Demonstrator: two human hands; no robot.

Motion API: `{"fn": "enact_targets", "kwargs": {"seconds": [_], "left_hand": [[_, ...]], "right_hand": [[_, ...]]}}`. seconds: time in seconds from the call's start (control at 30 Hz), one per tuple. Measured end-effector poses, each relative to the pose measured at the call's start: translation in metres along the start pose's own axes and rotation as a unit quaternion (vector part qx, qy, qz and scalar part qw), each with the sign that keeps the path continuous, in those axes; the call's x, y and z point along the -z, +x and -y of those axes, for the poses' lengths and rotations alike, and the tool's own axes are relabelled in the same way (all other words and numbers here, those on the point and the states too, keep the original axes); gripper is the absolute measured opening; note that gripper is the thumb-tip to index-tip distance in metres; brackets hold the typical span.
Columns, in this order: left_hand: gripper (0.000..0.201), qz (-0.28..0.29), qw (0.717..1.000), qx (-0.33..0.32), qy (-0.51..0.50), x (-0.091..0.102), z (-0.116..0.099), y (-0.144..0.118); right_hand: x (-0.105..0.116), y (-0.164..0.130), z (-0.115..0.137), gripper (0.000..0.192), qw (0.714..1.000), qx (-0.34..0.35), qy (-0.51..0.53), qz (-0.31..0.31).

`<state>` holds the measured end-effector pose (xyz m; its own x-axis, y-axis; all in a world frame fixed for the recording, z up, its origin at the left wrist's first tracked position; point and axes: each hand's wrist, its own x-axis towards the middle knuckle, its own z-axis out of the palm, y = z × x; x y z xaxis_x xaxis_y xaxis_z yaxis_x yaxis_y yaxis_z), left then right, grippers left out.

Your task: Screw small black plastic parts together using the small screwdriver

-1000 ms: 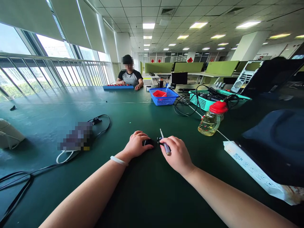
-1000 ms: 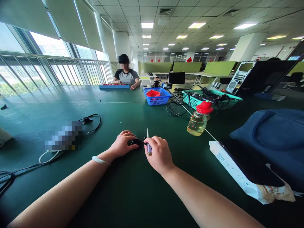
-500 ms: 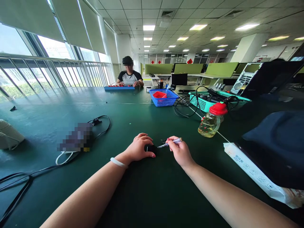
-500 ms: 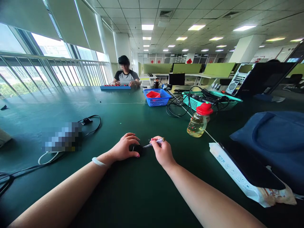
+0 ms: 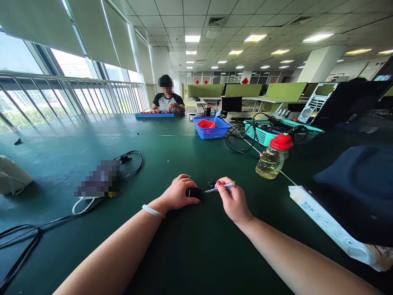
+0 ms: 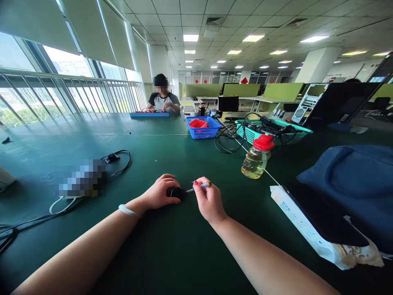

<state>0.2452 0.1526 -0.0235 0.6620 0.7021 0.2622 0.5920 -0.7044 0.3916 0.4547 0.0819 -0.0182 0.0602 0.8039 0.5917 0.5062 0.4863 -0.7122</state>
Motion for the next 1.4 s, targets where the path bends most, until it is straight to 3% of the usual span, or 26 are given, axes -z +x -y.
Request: {"fn": "enact_targets", "kwargs": {"seconds": [0.13,0.67,0.93,1.27,1.4], "left_hand": [[0.048,-0.006,1.000,0.004,0.008,0.000,0.002,0.001],[0.048,0.012,1.000,0.006,0.020,0.004,-0.003,0.001],[0.049,0.012,1.000,0.009,0.022,0.005,-0.004,0.001],[0.048,0.019,0.999,0.018,0.026,0.007,-0.004,0.001],[0.050,0.018,0.999,0.021,0.038,0.007,-0.004,0.001]], "right_hand": [[0.002,-0.001,-0.001,0.033,1.000,0.005,0.019,-0.015],[-0.001,-0.001,0.000,0.021,0.996,0.040,0.014,0.074],[0.002,-0.007,0.009,0.018,0.986,0.138,-0.026,0.091],[-0.001,-0.006,0.009,0.020,0.987,0.078,-0.019,0.139],[-0.001,-0.006,0.012,0.017,0.984,0.107,-0.025,0.138]]}}
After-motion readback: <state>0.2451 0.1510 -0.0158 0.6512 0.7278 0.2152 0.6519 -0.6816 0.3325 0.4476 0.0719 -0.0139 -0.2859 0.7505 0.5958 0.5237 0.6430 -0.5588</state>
